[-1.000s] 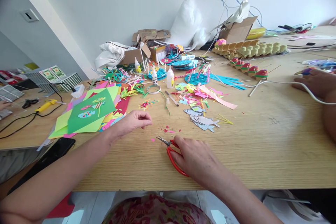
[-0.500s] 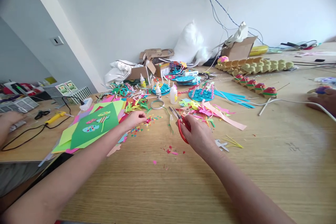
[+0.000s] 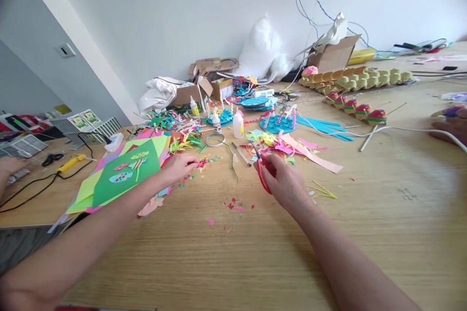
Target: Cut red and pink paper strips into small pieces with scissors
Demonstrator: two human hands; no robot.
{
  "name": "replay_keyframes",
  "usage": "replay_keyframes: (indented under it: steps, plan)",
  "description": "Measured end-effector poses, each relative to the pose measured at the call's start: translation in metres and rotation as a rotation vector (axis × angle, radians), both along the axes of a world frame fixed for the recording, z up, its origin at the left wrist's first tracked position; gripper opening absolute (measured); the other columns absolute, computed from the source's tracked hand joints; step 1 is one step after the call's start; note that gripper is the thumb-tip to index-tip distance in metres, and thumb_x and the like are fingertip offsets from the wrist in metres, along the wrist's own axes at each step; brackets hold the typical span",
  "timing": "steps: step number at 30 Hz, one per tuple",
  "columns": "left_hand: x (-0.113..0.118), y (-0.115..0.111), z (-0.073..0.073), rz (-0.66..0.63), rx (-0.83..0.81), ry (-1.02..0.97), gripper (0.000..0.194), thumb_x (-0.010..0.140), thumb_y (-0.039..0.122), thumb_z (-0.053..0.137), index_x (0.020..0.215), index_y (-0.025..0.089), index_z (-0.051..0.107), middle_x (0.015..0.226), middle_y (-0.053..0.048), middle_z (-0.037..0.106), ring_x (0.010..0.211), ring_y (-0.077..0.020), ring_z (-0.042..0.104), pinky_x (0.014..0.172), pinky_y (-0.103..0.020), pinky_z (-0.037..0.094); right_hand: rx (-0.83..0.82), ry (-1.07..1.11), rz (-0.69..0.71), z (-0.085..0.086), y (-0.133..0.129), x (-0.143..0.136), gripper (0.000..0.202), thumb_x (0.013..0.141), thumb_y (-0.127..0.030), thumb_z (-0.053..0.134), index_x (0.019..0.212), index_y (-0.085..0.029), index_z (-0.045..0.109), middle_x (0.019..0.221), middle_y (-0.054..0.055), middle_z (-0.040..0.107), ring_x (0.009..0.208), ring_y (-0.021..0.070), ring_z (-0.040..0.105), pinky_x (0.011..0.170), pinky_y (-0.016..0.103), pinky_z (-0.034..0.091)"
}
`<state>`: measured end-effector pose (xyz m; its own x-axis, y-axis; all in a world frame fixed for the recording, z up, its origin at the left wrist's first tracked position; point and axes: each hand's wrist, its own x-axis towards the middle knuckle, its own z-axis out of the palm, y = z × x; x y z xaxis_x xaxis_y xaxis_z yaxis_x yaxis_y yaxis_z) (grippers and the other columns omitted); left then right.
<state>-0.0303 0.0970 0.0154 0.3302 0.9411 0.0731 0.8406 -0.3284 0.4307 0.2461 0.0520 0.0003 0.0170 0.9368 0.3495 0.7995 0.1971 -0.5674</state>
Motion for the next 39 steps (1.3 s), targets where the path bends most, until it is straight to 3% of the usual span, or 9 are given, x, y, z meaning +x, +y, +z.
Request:
replay_keyframes:
  steps: [1, 5, 9, 16, 20, 25, 29, 34, 39]
  plan:
    - [-0.001, -0.018, 0.001, -0.046, -0.006, 0.015, 0.018, 0.075, 0.023, 0.047, 0.073, 0.019, 0.064, 0.077, -0.003, 0.064, 0.076, -0.0162, 0.055, 0.072, -0.026, 0.04, -0.003, 0.013, -0.026, 0.001, 0.0, 0.001, 0.029, 0.078, -0.044, 0.041, 0.079, -0.019, 0.053, 0.059, 0.001, 0.059, 0.051, 0.0137, 0.051, 0.046, 0.023, 0.031]
    - [-0.01, -0.092, -0.004, -0.512, 0.092, 0.156, 0.031, 0.083, 0.028, 0.037, 0.106, 0.016, 0.055, 0.111, -0.011, 0.056, 0.106, -0.0207, 0.048, 0.092, -0.033, 0.034, -0.02, 0.068, -0.061, 0.005, -0.002, 0.003, 0.029, 0.078, -0.045, 0.041, 0.081, -0.019, 0.054, 0.065, 0.002, 0.061, 0.055, 0.014, 0.053, 0.047, 0.023, 0.032]
    - [-0.012, -0.129, -0.014, -0.681, 0.057, 0.312, 0.056, 0.082, 0.041, 0.037, 0.13, 0.014, 0.028, 0.132, -0.012, 0.037, 0.121, -0.0238, 0.032, 0.102, -0.039, 0.023, -0.006, 0.091, -0.054, 0.008, -0.003, 0.003, 0.029, 0.077, -0.044, 0.042, 0.078, -0.018, 0.054, 0.063, 0.002, 0.061, 0.054, 0.0137, 0.053, 0.046, 0.022, 0.032]
    - [0.032, -0.096, -0.025, -0.714, 0.058, 0.277, 0.058, 0.083, 0.046, 0.031, 0.131, 0.014, 0.026, 0.134, -0.013, 0.033, 0.124, -0.0222, 0.026, 0.104, -0.04, 0.017, -0.003, 0.083, -0.09, 0.005, 0.001, 0.007, 0.029, 0.077, -0.043, 0.041, 0.079, -0.018, 0.055, 0.061, 0.001, 0.06, 0.052, 0.0133, 0.052, 0.046, 0.022, 0.032]
    - [0.051, -0.076, -0.02, -0.711, 0.05, 0.242, 0.056, 0.083, 0.045, 0.03, 0.129, 0.013, 0.029, 0.133, -0.012, 0.035, 0.123, -0.0214, 0.029, 0.103, -0.039, 0.018, -0.006, 0.108, -0.089, 0.003, 0.001, 0.009, 0.029, 0.077, -0.046, 0.041, 0.08, -0.02, 0.054, 0.063, 0.001, 0.06, 0.054, 0.0136, 0.051, 0.047, 0.022, 0.033]
    - [0.028, -0.095, -0.006, -0.81, -0.022, 0.298, 0.054, 0.083, 0.045, 0.03, 0.13, 0.017, 0.029, 0.134, -0.011, 0.033, 0.124, -0.0226, 0.027, 0.104, -0.04, 0.015, 0.024, 0.184, -0.132, 0.006, 0.0, 0.013, 0.02, 0.078, -0.038, 0.044, 0.078, -0.02, 0.051, 0.06, -0.001, 0.055, 0.052, 0.0118, 0.048, 0.049, 0.021, 0.034]
    - [0.017, -0.109, -0.01, -0.947, -0.084, 0.319, 0.063, 0.082, 0.047, 0.031, 0.134, 0.016, 0.013, 0.138, -0.009, 0.024, 0.126, -0.0228, 0.023, 0.104, -0.04, 0.016, 0.089, 0.256, -0.133, 0.008, -0.002, 0.013, 0.018, 0.079, -0.036, 0.044, 0.077, -0.019, 0.049, 0.06, -0.001, 0.053, 0.053, 0.0112, 0.047, 0.051, 0.021, 0.036]
    - [0.043, -0.088, -0.028, -0.891, 0.042, 0.294, 0.061, 0.083, 0.046, 0.03, 0.134, 0.016, 0.015, 0.138, -0.01, 0.026, 0.127, -0.0217, 0.02, 0.104, -0.04, 0.016, 0.079, 0.13, 0.138, 0.009, -0.014, 0.002, 0.013, 0.08, -0.03, 0.043, 0.08, -0.019, 0.047, 0.062, -0.001, 0.052, 0.056, 0.0112, 0.047, 0.055, 0.022, 0.037]
    - [0.066, -0.065, -0.023, -0.835, 0.269, 0.24, 0.036, 0.086, 0.028, 0.033, 0.119, 0.018, 0.041, 0.12, -0.008, 0.049, 0.114, -0.0191, 0.039, 0.097, -0.036, 0.029, 0.132, 0.009, 0.345, 0.004, -0.021, -0.008, 0.009, 0.079, -0.026, 0.045, 0.08, -0.018, 0.048, 0.061, 0.001, 0.054, 0.055, 0.0117, 0.048, 0.053, 0.023, 0.036]
